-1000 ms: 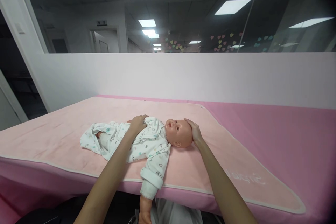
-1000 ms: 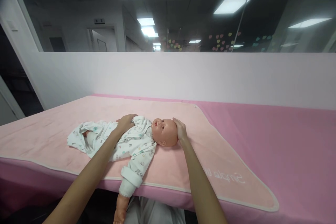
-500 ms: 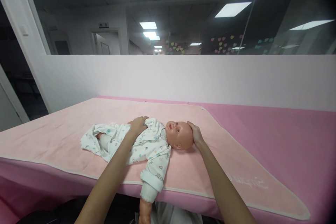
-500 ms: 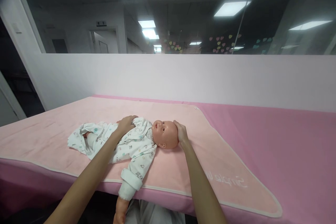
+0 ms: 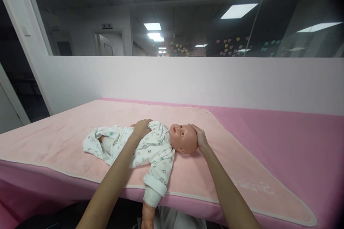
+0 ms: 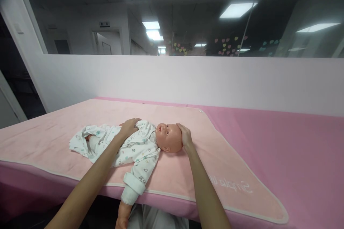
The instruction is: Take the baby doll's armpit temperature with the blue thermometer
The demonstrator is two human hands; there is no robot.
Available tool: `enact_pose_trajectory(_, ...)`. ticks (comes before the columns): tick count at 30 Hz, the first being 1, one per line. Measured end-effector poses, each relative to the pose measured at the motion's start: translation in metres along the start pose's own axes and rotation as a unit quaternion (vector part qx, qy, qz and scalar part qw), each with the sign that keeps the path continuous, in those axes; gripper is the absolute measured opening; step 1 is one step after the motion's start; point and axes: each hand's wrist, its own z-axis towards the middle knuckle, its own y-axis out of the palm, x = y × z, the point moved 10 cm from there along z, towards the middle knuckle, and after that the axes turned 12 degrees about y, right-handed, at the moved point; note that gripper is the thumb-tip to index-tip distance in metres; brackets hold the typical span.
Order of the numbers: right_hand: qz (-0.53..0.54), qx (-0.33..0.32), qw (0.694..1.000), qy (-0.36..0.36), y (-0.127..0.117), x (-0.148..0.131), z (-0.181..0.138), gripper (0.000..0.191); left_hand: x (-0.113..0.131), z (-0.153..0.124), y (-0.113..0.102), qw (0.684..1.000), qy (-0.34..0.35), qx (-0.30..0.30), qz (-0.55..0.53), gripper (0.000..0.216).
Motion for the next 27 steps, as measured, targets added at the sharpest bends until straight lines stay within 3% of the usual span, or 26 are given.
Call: enact_pose_trajectory(27,-0.022,0.015,1.000,-0.001,-0.0042,-0.0027,-0.0018,0.033,-0.0007,0.0003,0.0011,1.000,0.003,0.001,-0.007,0.049)
